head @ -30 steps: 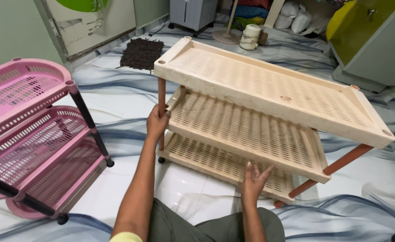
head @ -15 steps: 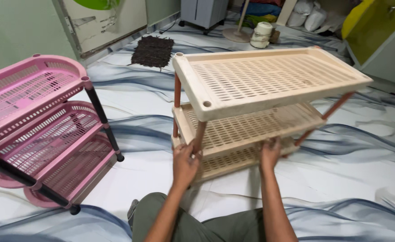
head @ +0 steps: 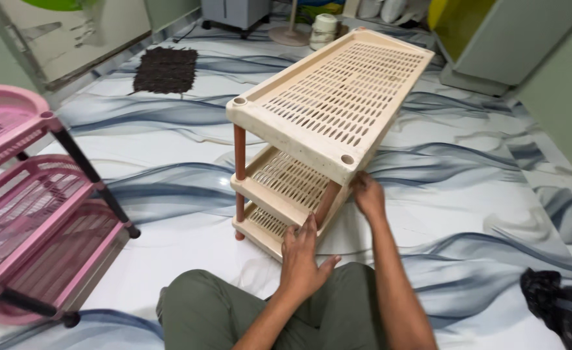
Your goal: The person wipes a beige plastic rack shelf with a cloth, then assembles it onto a three-tier rack by inserting legs and securing the top shelf. Later, the person disassembles a pink three-tier rack by removing its legs and separating the shelves.
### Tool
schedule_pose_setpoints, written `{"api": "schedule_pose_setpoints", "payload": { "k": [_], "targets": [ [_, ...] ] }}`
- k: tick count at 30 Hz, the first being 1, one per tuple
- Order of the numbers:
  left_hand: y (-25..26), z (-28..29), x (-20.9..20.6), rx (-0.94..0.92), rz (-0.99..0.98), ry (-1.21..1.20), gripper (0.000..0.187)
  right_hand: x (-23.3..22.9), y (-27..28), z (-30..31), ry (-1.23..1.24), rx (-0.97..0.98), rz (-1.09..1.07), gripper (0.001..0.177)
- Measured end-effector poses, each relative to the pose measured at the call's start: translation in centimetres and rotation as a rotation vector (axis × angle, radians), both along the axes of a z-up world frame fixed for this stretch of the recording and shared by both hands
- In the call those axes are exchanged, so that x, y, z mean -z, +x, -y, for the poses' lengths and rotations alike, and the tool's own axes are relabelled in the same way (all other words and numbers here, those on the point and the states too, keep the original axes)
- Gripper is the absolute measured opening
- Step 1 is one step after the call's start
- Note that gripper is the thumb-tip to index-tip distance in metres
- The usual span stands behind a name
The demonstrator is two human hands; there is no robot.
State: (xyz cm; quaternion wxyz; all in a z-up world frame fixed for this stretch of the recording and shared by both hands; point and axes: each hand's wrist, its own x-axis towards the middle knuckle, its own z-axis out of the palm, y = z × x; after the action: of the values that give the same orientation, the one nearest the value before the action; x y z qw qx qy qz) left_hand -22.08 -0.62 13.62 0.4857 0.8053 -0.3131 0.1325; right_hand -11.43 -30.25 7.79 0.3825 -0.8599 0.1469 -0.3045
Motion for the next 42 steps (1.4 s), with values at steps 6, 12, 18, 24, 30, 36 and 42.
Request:
{"api": "schedule_pose_setpoints", "payload": {
  "k": [6, 12, 18, 24, 30, 36, 42],
  "targets": [
    [4.1, -3.4, -2.9, -0.042, 0.104, -0.143, 0.037, 1.4, -6.0, -9.5, 0.496, -0.57, 0.207, 0.039],
    [9.5, -3.3, -13.5, -0.102, 0.782, -0.01, 0.057, -4.9, -5.3, -15.7, 0.673, -0.666, 0.252, 0.034],
    [11.9, -3.3, -21.2, 0.071, 0.869, 0.009, 0.052, -11.7, -5.2, -16.6, 0.76, -0.732, 0.321, 0.031],
    [10.8, -3.6, -25.8, 0.057, 0.953, -0.092, 0.052, -17.8, -9.1, -17.8, 0.836, -0.823, 0.305, 0.031],
    [7.4, -4.9, -25.1, 0.255, 0.822, 0.003, 0.036, -19.5, -12.7, -20.8, 0.758, -0.508, 0.297, 0.027],
    [5.1, -3.7, -23.5, 0.376, 0.804, -0.147, 0.052, -19.1, -12.3, -21.4, 0.591, -0.24, 0.344, 0.018],
    [4.9, -1.2, -23.4, 0.403, 0.714, -0.235, 0.069, -20.4, -12.3, -18.5, 0.628, -0.282, 0.237, 0.018]
  ]
}}
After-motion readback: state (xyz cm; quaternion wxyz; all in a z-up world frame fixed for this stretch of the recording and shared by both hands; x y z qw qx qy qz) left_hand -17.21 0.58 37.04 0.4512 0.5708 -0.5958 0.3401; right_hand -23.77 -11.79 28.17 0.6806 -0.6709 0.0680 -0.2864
